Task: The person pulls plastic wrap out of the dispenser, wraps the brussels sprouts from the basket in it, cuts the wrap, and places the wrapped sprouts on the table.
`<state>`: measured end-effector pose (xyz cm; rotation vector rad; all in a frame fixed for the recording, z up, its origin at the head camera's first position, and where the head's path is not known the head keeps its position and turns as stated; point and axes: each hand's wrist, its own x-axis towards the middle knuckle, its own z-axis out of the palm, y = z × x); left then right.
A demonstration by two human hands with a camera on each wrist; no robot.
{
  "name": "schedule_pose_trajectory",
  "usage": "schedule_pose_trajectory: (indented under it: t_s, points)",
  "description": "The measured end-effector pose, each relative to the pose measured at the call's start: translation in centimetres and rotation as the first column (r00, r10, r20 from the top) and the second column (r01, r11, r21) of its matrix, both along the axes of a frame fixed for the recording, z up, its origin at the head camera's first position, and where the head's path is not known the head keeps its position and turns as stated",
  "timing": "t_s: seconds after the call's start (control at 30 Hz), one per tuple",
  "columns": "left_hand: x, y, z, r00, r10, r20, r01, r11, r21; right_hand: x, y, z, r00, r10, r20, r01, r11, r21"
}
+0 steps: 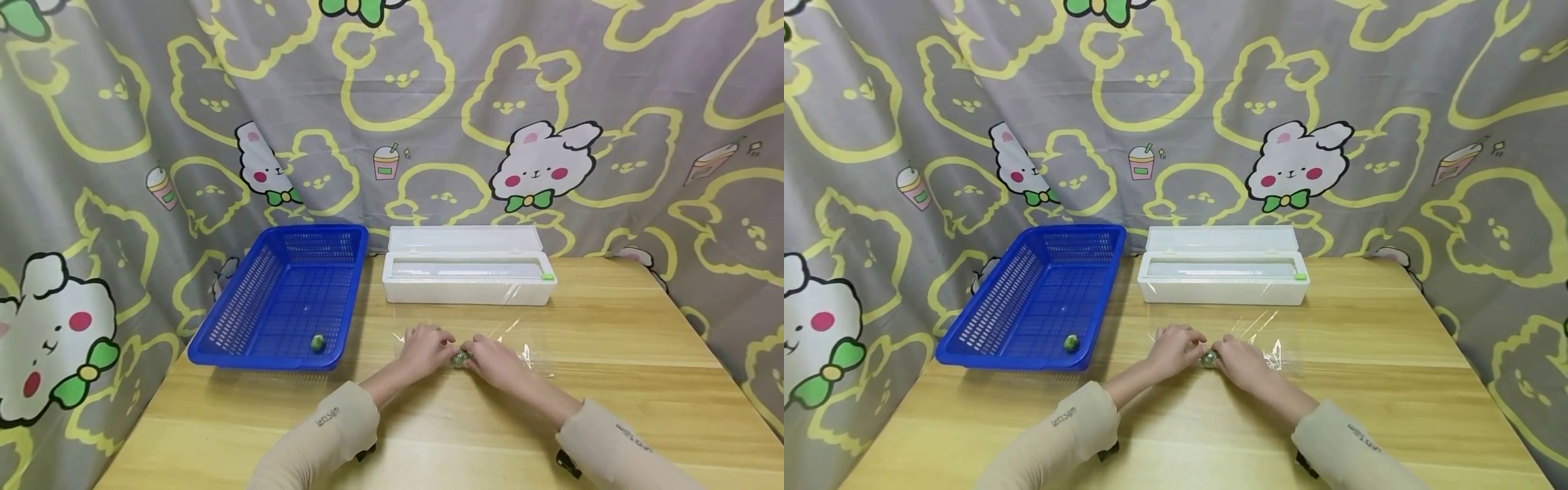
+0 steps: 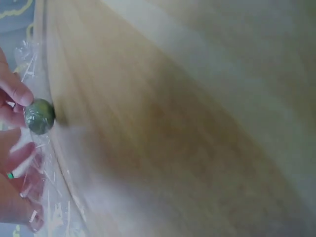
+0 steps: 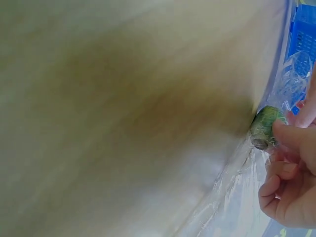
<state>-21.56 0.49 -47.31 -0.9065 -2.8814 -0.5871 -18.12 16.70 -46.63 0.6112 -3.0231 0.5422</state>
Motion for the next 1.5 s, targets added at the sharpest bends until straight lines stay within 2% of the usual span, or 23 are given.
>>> schedule_pose_trajectory:
  t_s: [0.13,0.2,0.43,0.63,0.83,0.93,1.07,1.2,1.33,1.5]
  points:
    - [-0.2,0.2,0.0,0.998,-0.067,-0.017,0.067,0.998,0.005,-0.2,0.1,0.2,1.0,-0.003,0.012,0.003,1.0,0.006]
    - [-0.2,0.4,0.0,0.997,-0.074,-0.004,0.074,0.997,-0.002,-0.3,0.2,0.3,1.0,-0.002,0.014,0.002,1.0,0.01]
    - [-0.8,0.8,0.1,0.997,-0.047,0.064,0.046,0.999,0.021,-0.9,0.4,0.2,0.997,0.007,0.071,-0.005,1.0,-0.025]
    - [-1.3,0.9,0.3,0.991,-0.034,0.13,0.032,0.999,0.018,-1.8,0.8,0.3,0.999,0.023,0.044,-0.019,0.994,-0.107]
    - [-1.7,1.0,0.5,0.991,-0.016,0.131,0.024,0.998,-0.055,-2.1,1.0,0.2,0.998,0.046,0.038,-0.04,0.989,-0.141]
    - [-1.8,1.1,0.5,0.991,-0.005,0.136,0.017,0.996,-0.086,-2.4,1.1,0.1,0.999,0.027,0.043,-0.021,0.989,-0.144]
    - [-1.9,1.1,0.2,0.995,0.006,0.103,0.004,0.995,-0.098,-3.0,0.9,0.3,0.996,-0.019,0.083,0.031,0.988,-0.15]
    - [-1.8,1.1,-0.2,1.0,0.015,0.022,-0.014,0.998,-0.065,-3.5,0.8,0.3,0.995,-0.033,0.091,0.045,0.99,-0.131]
    - [-1.6,1.2,-0.4,1.0,0.024,-0.012,-0.024,0.999,-0.027,-3.9,0.9,0.2,0.997,-0.019,0.075,0.028,0.992,-0.122]
    - [-1.9,1.4,-0.5,0.998,0.055,-0.008,-0.055,0.997,-0.046,-4.3,1.1,-0.1,0.996,0.024,0.083,-0.015,0.993,-0.114]
